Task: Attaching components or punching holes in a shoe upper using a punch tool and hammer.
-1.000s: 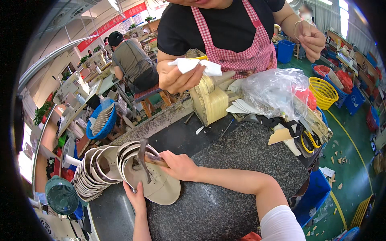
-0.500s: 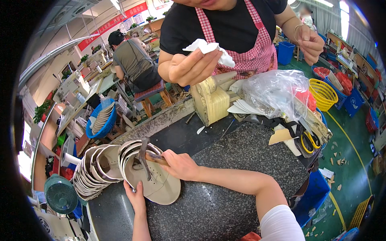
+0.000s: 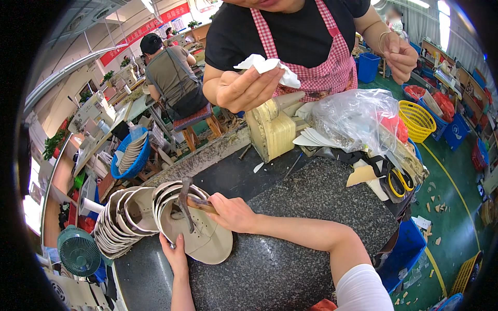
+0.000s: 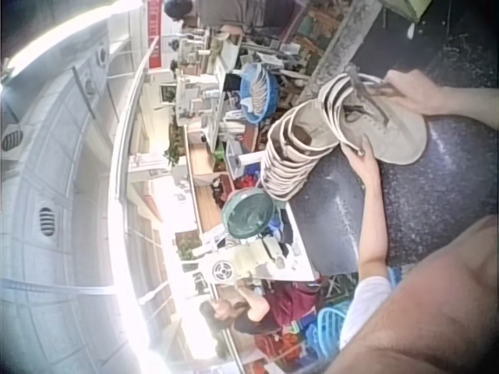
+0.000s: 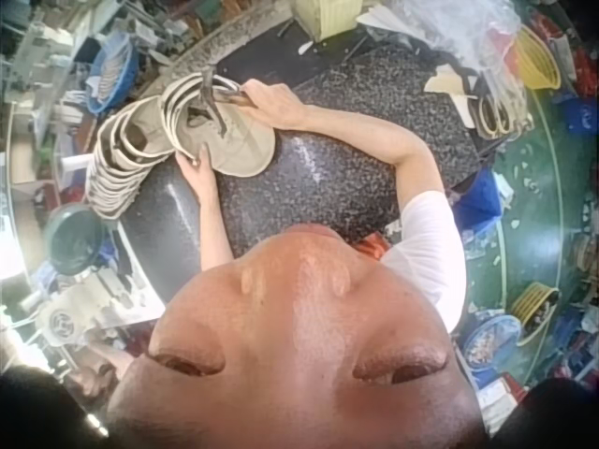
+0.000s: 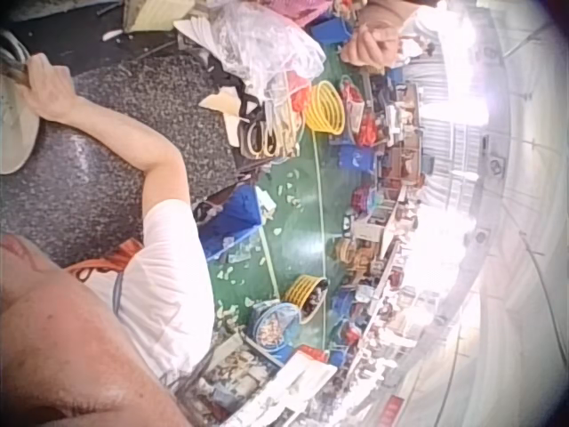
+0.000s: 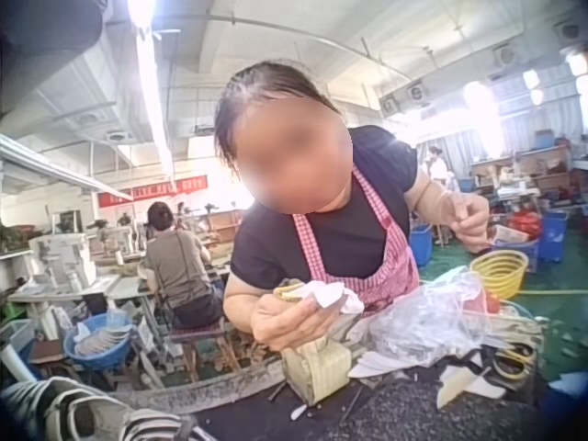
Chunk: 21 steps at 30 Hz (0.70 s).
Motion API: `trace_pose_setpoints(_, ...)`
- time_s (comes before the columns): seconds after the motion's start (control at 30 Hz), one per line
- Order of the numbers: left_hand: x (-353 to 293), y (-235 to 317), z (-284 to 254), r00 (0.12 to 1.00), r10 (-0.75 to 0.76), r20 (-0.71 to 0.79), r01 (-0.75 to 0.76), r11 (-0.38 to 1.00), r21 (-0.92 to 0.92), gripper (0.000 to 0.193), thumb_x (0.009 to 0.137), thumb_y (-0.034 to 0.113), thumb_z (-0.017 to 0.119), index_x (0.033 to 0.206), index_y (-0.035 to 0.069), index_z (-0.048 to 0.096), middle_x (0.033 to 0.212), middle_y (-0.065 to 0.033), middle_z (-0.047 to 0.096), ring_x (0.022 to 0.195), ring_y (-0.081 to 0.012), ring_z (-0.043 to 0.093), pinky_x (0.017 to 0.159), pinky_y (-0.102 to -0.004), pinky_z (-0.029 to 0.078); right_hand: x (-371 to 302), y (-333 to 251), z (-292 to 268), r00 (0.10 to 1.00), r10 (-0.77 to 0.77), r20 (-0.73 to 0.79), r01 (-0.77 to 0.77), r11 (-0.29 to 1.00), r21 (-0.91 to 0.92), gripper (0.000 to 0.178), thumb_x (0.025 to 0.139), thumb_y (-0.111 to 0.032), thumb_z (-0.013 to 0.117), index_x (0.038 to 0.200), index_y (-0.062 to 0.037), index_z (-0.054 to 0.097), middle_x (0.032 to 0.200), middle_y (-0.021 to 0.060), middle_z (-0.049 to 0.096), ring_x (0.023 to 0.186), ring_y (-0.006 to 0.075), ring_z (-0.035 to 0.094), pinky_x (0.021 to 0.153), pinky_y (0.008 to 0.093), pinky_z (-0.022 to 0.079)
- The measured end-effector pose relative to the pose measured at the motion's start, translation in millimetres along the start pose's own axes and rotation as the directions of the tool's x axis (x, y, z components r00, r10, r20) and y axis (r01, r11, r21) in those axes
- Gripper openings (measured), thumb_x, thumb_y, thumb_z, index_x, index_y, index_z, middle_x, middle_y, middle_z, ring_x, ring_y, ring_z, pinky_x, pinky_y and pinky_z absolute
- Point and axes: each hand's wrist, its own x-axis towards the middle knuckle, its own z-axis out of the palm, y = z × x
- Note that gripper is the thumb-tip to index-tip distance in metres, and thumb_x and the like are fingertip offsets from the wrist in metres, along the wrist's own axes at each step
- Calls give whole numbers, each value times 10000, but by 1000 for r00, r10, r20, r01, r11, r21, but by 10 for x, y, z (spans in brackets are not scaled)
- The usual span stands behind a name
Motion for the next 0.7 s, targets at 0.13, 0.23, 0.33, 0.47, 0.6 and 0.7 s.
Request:
trace_pose_setpoints(0.13,-5,28,10,1000,-6,-2,6,1000,-24,561,847,29,607,1344,-28,352,1254,-152,491,1128,-215,489,978,-317,375,-2,10,8,1000,6,6,-7,1000,8,316,828,-206,624,1005,-15,445,879,154,525,681,364,582,549,437,475)
trace_pose_setpoints(0.23,-6,14,7,1000,-1,-6,1,1000,-14,555,849,27,604,1341,-27,355,1252,-152,492,1129,-216,489,979,-318,374,-3,6,8,1000,11,11,-11,1000,16,319,828,-206,625,1011,-16,445,885,156,528,687,366,584,553,439,476)
trace_pose_setpoints(0.33,-5,15,-2,1000,3,-5,-3,1000,4,550,849,23,601,1339,-26,357,1250,-152,492,1127,-215,491,976,-318,378,-4,4,6,1000,15,15,-15,1000,25,322,831,-210,624,1018,-17,447,894,159,538,694,368,588,557,441,477)
trace_pose_setpoints(0.47,-14,31,-6,1000,-8,4,8,1000,5,541,853,19,584,1344,-17,357,1265,-125,484,1144,-200,475,994,-319,365,-1,-17,0,999,34,26,-35,999,20,326,838,-221,620,1029,-17,452,896,163,557,702,369,594,562,443,481)
trace_pose_setpoints(0.6,-15,30,-3,1000,-22,5,22,1000,-16,542,851,18,584,1343,-18,358,1263,-125,486,1143,-200,475,993,-320,366,2,-20,-9,999,42,34,-43,999,13,327,841,-227,619,1033,-18,456,882,163,565,705,369,596,564,443,483)
trace_pose_setpoints(0.7,-6,43,7,1000,-18,4,18,1000,0,544,851,20,587,1342,-18,358,1261,-125,486,1140,-199,476,990,-319,367,9,-11,-17,999,37,34,-37,999,13,327,844,-230,617,1034,-19,457,874,164,568,709,369,597,567,443,484)
